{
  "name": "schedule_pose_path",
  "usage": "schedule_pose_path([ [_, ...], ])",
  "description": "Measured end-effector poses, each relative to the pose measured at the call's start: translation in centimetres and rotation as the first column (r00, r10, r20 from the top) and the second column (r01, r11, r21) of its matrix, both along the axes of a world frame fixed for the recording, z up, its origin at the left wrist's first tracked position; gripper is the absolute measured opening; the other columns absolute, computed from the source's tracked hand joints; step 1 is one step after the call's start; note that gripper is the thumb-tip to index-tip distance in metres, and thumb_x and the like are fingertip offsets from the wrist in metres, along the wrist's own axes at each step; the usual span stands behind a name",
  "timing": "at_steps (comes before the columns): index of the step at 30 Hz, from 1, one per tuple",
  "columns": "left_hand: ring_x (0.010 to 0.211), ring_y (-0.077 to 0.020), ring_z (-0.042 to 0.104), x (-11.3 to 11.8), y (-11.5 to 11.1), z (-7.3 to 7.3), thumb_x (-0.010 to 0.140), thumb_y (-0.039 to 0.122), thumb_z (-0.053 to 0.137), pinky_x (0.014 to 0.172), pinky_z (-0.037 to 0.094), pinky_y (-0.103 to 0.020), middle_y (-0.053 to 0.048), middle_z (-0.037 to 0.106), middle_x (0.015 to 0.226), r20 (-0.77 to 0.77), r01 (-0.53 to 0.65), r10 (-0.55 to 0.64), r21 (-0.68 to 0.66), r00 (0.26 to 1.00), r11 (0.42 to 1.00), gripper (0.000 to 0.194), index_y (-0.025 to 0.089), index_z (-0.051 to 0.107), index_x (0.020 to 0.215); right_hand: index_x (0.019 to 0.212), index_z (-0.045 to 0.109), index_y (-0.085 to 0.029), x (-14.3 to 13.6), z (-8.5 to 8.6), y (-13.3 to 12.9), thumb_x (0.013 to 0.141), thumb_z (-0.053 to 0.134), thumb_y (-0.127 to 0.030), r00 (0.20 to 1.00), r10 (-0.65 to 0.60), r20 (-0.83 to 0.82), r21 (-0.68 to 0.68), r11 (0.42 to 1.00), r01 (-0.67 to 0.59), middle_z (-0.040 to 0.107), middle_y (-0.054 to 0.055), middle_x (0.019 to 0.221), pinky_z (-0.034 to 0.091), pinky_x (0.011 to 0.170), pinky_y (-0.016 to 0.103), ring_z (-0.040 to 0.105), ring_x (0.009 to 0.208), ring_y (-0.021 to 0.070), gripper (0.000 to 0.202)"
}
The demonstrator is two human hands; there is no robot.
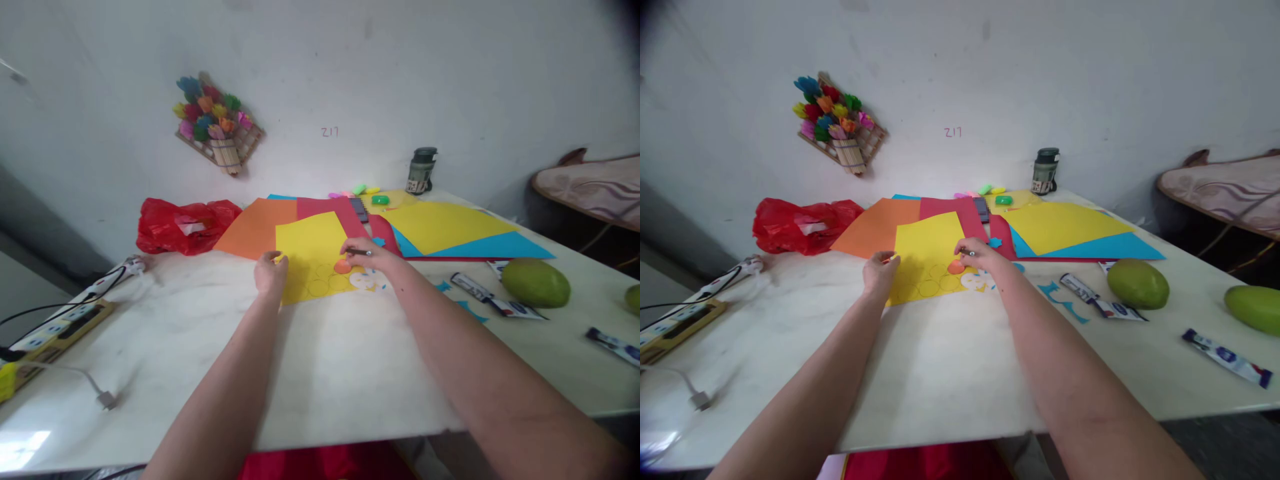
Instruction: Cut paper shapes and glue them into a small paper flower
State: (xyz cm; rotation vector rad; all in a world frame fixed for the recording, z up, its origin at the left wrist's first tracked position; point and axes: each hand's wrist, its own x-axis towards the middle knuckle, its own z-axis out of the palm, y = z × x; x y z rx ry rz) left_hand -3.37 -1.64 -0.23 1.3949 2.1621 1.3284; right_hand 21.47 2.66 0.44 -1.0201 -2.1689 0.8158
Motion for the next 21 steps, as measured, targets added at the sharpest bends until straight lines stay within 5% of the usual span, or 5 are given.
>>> schedule_pose_path([
  [15, 0.091, -0.0199, 0.057, 0.7, -0.7, 0.7, 0.071, 0.035, 0.052, 0.072, 0.044, -0.029, -0.007, 0.062, 0.096, -0.045, 0.016, -0.018, -0.038, 0.999, 0.999, 0.029, 0.023, 0.059, 0.096, 0.081, 0.054, -0.016, 0.2, -0.1, 0.3, 0.065, 0.052, -0.014, 0.999, 0.038, 0.035, 0.057, 0.998, -0.04, 0.051, -0.001, 0.07, 0.038, 0.057, 0.022, 0.048, 0.064, 0.0109, 0.016],
  [21, 0.094, -0.0224, 0.055, 1.8, -1.6, 1.7, 0.073, 0.034, 0.051, 0.074, 0.044, -0.032, -0.006, 0.061, 0.102, -0.239, 0.036, -0.043, -0.035, 0.97, 0.999, 0.026, 0.024, 0.059, 0.095, 0.083, 0.053, -0.017, 0.3, 0.4, -0.2, 0.067, 0.053, -0.016, 0.998, 0.038, 0.049, 0.05, 0.998, -0.04, 0.051, -0.001, 0.072, 0.039, 0.059, 0.022, 0.05, 0.067, 0.0115, 0.016],
])
